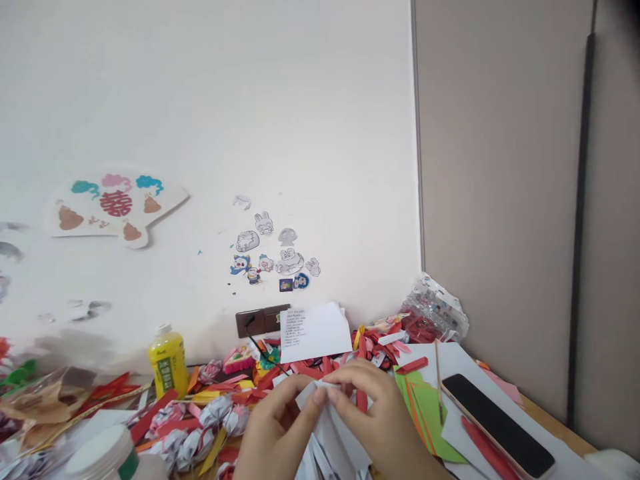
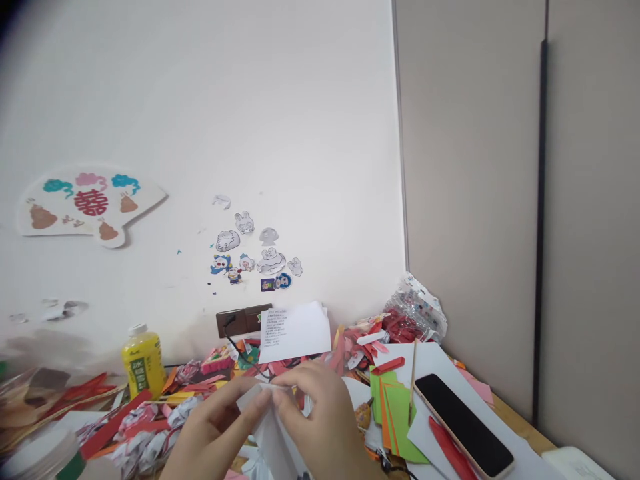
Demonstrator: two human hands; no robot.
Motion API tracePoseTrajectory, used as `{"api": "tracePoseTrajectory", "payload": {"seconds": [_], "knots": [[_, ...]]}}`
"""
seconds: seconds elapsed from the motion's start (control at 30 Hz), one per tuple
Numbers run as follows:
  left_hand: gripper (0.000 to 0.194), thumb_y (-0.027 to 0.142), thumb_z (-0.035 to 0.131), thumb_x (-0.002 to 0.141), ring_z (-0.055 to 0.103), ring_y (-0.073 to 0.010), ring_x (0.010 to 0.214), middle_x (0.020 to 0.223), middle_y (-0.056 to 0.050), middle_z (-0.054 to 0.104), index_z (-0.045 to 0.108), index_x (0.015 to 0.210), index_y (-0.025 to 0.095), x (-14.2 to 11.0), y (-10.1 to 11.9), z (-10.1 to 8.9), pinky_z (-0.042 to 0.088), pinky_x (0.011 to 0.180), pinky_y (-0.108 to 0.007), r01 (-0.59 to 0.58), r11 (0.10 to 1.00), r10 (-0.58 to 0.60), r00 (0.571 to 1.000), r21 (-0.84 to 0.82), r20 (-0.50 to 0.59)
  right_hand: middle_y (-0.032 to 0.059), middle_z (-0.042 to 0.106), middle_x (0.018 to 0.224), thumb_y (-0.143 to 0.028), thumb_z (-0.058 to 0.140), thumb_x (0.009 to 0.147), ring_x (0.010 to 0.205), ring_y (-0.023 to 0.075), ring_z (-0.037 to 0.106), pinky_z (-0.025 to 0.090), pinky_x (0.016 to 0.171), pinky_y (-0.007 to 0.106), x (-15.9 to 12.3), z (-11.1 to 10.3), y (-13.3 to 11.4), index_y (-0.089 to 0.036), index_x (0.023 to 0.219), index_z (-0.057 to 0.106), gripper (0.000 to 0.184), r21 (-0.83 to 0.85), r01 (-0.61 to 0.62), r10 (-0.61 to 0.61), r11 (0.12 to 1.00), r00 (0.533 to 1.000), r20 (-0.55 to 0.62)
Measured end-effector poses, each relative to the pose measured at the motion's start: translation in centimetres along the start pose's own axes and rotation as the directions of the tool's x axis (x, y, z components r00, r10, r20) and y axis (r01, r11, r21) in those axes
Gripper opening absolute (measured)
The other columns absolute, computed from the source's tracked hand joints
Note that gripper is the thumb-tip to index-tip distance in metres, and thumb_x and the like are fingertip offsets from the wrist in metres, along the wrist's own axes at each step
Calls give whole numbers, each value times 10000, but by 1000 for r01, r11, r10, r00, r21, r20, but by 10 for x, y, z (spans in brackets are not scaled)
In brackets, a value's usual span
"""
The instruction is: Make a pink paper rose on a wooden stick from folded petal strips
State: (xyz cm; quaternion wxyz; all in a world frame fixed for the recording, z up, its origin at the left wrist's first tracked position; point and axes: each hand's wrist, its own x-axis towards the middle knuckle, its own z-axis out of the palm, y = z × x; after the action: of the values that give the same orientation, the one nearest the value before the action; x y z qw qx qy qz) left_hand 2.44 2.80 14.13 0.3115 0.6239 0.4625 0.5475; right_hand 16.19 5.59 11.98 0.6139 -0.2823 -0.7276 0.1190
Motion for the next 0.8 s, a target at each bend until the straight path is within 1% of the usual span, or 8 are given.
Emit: {"api": "tracePoseTrajectory", "payload": {"seconds": [0.07, 0.17, 0.23, 0.4, 0.47, 0.53, 0.6, 0.8], "knots": [[246, 417, 613, 694, 506, -142, 563, 595, -3, 611, 660, 686, 176, -1, 1, 0, 399, 503, -209, 1, 1000, -1, 1000, 25, -10, 18, 642, 726, -170, 589, 751, 667, 155, 587, 472, 603, 244, 0, 1, 1, -201, 773, 662, 83, 76, -116, 113, 990, 993, 45], [233, 419, 615, 684, 522, -150, 565, 632, -5, 626, 649, 721, 191, -1, 3, -1, 406, 496, -215, -4, 999, 6, 999, 40, -50, 13, 628, 703, -186, 603, 739, 644, 148, 578, 461, 589, 238, 0, 2, 1, -194, 731, 659, 57, 129, -197, 188, 972, 979, 77], [217, 409, 615, 682, 525, -149, 570, 649, -3, 626, 639, 722, 197, 1, 6, -2, 409, 500, -213, -24, 998, 27, 998, 61, -59, 10, 621, 682, -190, 602, 733, 629, 146, 569, 452, 586, 240, 2, 1, -1, -189, 707, 654, 58, 128, -213, 204, 969, 976, 79], [206, 390, 571, 709, 485, -133, 545, 620, 9, 584, 615, 676, 191, 17, 25, -3, 375, 482, -207, -55, 984, 44, 997, 168, 68, 18, 613, 664, -225, 543, 765, 634, 150, 564, 440, 564, 235, 16, -10, -6, -169, 664, 627, 143, 179, -252, 235, 951, 966, 111], [195, 372, 571, 700, 474, -132, 534, 607, 10, 570, 613, 665, 185, 24, 34, -3, 356, 470, -206, -75, 975, 56, 994, 210, 95, 23, 608, 661, -255, 527, 781, 638, 152, 562, 439, 555, 232, 25, -16, -8, -161, 661, 620, 178, 200, -266, 243, 943, 961, 133], [183, 349, 566, 704, 493, -143, 569, 615, 3, 582, 617, 647, 182, 31, 40, -3, 365, 496, -208, -101, 967, 79, 991, 233, 105, 24, 602, 661, -263, 539, 778, 640, 153, 558, 439, 552, 233, 32, -21, -9, -159, 675, 628, 171, 193, -267, 243, 944, 960, 139], [181, 336, 565, 707, 502, -150, 589, 612, -1, 592, 626, 636, 181, 36, 42, -3, 371, 515, -211, -112, 966, 92, 991, 235, 96, 20, 597, 652, -256, 556, 768, 631, 152, 552, 439, 544, 235, 38, -23, -10, -163, 679, 641, 154, 181, -266, 243, 947, 960, 139], [197, 345, 567, 705, 500, -141, 540, 576, 7, 592, 654, 645, 179, 45, 39, -1, 362, 499, -219, -104, 972, 85, 992, 213, 97, 20, 602, 656, -231, 577, 732, 622, 151, 551, 445, 549, 245, 42, -21, -2, -167, 668, 641, 111, 207, -317, 290, 926, 945, 151]]}}
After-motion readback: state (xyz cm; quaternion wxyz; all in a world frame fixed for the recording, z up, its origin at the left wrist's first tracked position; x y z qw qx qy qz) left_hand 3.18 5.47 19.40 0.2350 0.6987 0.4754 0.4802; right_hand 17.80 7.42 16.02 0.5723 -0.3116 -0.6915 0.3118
